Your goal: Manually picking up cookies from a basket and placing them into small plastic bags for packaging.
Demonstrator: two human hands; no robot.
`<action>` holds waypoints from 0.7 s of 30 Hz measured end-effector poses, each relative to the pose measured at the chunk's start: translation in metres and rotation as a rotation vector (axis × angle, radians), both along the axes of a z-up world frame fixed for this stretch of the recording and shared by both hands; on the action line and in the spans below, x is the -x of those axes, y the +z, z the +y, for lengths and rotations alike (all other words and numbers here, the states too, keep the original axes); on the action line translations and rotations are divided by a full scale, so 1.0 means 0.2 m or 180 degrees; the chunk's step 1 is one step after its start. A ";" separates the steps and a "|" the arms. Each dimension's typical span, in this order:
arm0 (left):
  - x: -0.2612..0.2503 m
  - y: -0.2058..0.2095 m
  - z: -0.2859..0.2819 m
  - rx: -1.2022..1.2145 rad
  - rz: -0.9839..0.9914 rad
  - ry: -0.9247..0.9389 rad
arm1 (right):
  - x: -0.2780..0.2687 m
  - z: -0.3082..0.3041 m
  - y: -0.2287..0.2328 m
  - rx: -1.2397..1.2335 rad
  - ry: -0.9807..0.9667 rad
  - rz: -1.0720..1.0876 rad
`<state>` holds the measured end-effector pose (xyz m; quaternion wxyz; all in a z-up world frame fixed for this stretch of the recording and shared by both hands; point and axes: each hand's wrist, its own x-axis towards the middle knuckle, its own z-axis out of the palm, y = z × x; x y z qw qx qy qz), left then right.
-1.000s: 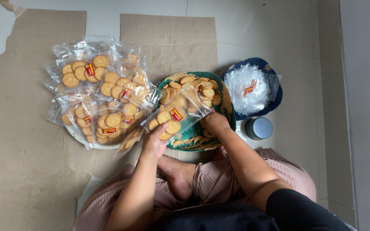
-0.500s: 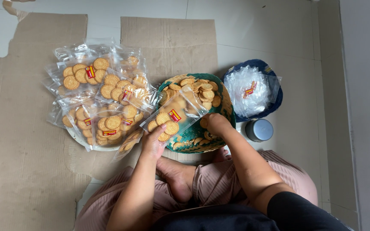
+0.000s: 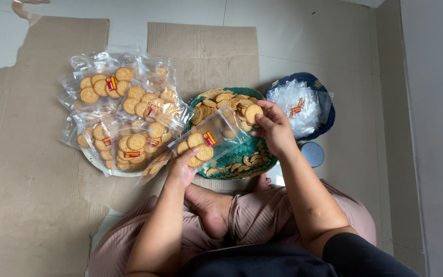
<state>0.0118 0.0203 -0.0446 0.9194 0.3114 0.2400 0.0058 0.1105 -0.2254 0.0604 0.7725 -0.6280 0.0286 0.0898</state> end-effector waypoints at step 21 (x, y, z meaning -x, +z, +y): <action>0.17 0.27 -0.03 -0.0128 -0.0142 -0.0350 | 0.23 0.00 -0.02 0.2297 -0.0067 -0.0546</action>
